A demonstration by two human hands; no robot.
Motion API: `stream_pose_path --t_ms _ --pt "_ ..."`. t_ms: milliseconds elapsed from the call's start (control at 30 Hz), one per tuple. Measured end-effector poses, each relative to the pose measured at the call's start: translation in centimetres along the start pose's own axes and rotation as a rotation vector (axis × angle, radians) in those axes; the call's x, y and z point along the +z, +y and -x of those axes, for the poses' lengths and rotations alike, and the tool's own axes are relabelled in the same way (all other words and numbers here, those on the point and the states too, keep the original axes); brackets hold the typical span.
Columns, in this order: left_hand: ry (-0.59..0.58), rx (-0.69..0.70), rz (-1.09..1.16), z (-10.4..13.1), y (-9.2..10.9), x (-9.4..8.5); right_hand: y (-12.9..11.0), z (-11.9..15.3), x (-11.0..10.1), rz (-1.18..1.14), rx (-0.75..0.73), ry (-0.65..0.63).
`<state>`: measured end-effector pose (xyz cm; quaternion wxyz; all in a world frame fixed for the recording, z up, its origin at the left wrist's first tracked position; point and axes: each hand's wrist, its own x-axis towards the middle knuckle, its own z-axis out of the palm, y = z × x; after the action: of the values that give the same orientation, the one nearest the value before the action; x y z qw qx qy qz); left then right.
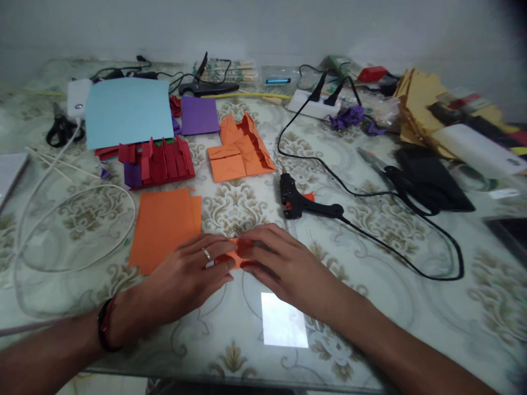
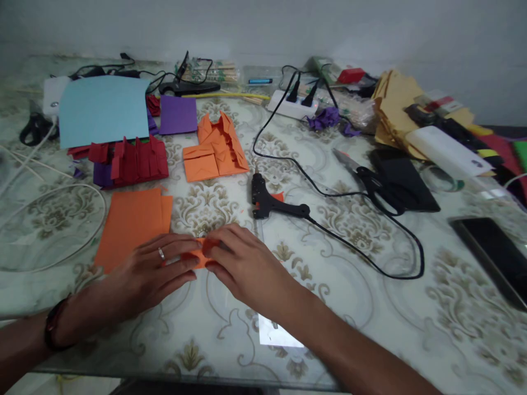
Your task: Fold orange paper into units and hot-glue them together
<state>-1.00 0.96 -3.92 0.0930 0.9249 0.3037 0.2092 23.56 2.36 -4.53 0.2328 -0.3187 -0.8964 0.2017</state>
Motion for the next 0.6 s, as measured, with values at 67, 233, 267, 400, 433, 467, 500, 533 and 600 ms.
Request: stream_pose_path --t_ms 67,233,267,400,433,467,500,533,600 --pt "-0.016 0.041 -0.005 0.0 0.2 -0.4 -0.3 0.1 -0.1 0.082 -0.041 -0.004" --pt "-0.14 0.022 -0.079 0.0 0.8 -0.6 -1.3 0.6 -0.5 0.216 -0.099 -0.1" --pt "-0.15 0.013 -0.098 0.0 0.9 -0.5 -1.4 0.8 -0.6 0.239 -0.105 -0.12" --pt "-0.135 0.011 -0.138 0.1 1.2 -0.4 -1.6 0.9 -0.8 0.284 -0.114 -0.166" --pt "-0.14 0.015 -0.138 0.1 1.1 -0.4 -1.5 0.9 -0.9 0.284 -0.1 -0.168" --pt "-0.147 0.016 -0.141 0.2 1.1 -0.5 -1.5 0.9 -0.9 0.283 -0.084 -0.169" --pt "-0.158 0.011 -0.15 0.3 1.0 -0.5 -1.5 0.8 -1.0 0.283 -0.068 -0.172" --pt "-0.168 0.004 -0.163 0.4 0.9 -0.6 -1.5 0.8 -1.0 0.281 -0.053 -0.177" --pt "-0.174 -0.018 -0.179 0.5 0.8 -0.8 -1.6 0.6 -1.1 0.258 -0.025 -0.186"
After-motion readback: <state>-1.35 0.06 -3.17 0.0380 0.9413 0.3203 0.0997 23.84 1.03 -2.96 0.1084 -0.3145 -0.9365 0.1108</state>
